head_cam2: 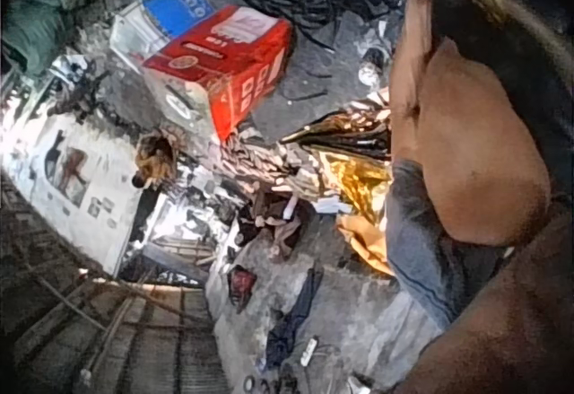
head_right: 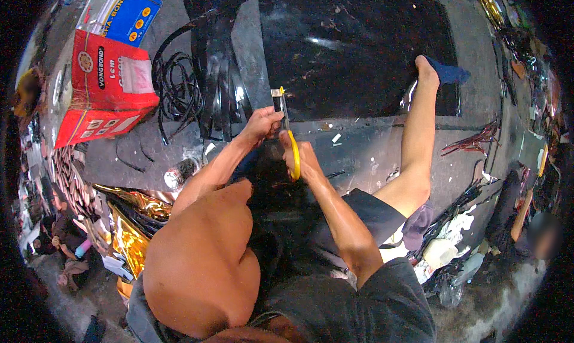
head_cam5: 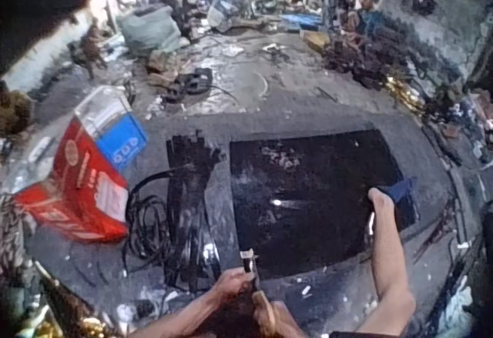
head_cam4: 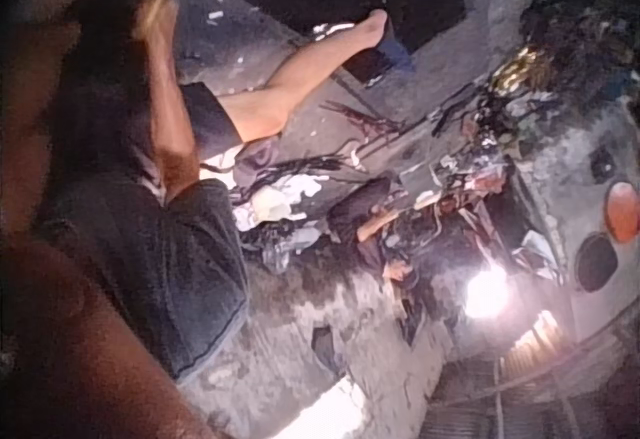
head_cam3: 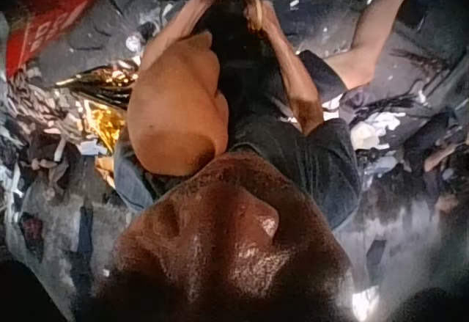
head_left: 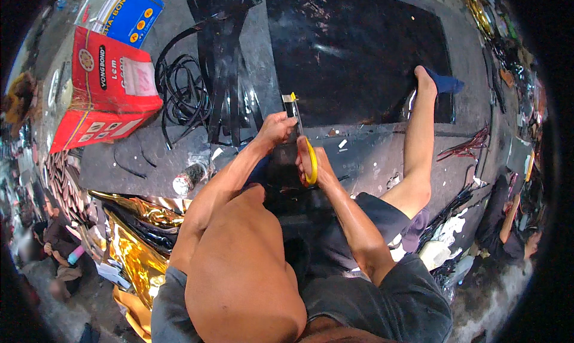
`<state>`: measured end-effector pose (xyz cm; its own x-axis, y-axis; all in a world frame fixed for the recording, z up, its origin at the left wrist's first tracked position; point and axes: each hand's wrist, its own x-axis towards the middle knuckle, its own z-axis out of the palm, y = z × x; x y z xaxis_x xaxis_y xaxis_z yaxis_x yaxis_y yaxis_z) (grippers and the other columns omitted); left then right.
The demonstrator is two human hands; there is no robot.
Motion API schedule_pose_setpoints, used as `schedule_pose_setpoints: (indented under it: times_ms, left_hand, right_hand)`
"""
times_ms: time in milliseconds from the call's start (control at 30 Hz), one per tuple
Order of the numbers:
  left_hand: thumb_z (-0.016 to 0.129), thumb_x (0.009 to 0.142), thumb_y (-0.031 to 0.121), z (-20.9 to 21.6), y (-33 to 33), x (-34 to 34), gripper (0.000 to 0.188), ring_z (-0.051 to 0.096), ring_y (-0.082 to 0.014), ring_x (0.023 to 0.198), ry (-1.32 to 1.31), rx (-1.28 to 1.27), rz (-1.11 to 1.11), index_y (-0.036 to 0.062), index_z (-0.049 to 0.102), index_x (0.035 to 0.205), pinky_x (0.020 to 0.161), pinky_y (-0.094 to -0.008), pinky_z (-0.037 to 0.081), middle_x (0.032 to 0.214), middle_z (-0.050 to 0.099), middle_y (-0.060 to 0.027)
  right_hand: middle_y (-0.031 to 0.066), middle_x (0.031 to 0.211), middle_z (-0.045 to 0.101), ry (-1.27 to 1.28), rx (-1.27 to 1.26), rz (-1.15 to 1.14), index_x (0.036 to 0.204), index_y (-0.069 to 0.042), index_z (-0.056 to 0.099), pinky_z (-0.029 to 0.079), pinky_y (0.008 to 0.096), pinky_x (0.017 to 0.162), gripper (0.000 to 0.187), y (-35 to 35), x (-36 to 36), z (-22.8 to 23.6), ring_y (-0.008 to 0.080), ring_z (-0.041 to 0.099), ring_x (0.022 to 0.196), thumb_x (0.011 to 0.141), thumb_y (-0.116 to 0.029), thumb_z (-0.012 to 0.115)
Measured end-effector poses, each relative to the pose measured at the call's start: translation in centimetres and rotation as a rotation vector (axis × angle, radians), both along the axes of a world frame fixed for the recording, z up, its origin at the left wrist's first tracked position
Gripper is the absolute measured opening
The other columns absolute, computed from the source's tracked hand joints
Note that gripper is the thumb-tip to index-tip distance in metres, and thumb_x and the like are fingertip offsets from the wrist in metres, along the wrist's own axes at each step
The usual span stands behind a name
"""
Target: The person uses scissors to cut a black flexible sheet into narrow strips on a cluttered work surface. The person repeatedly cuts and removes strips from the sheet, leaving a pile of cut pieces nearby.
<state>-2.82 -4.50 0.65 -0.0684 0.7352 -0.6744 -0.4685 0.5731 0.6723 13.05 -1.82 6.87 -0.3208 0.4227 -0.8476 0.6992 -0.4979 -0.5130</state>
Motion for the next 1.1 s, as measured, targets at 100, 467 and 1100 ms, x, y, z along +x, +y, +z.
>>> schedule_pose_setpoints:
  times_ms: [100, 467, 1100]
  left_hand:
    - [0.056, 0.093, 0.023, 0.6, 0.0, -0.7, 0.021, 0.039, -0.0044, 0.053, -0.002, 0.099, -0.009, 0.0115, 0.054, 0.076, 0.048, -0.0227, 0.028, 0.06, 0.044, 0.0065]
    - [0.057, 0.093, 0.023, 5.7, -0.5, -1.7, 0.019, 0.041, -0.0036, 0.052, 0.009, 0.135, -0.002, 0.011, 0.053, 0.079, 0.045, -0.021, 0.028, 0.062, 0.047, 0.0051]
    - [0.061, 0.092, 0.032, 6.7, -6.1, -5.4, 0.03, 0.045, -0.0078, 0.053, 0.387, -0.088, -0.089, 0.0062, 0.055, 0.078, 0.046, -0.0267, 0.036, 0.058, 0.048, 0.0025]
  right_hand:
    - [0.0078, 0.049, 0.047, 0.102, 0.016, -0.041, 0.062, 0.0, 0.051, 0.04, 0.0332, 0.038, 0.085, 2.0, -1.8, -0.5, 0.0193, 0.052, 0.04, 0.081, -0.081, 0.033]
    - [0.0276, 0.082, 0.062, 0.057, 0.343, 0.153, 0.094, 0.015, 0.06, 0.044, 0.0467, 0.079, 0.11, 12.7, -11.5, -4.6, 0.0321, 0.061, 0.088, 0.078, -0.086, 0.022]
    - [0.0063, 0.049, 0.045, 0.324, 0.27, -0.066, 0.064, -0.003, 0.05, 0.044, 0.0323, 0.038, 0.087, 31.1, -26.3, -4.5, 0.0168, 0.049, 0.038, 0.07, -0.089, 0.039]
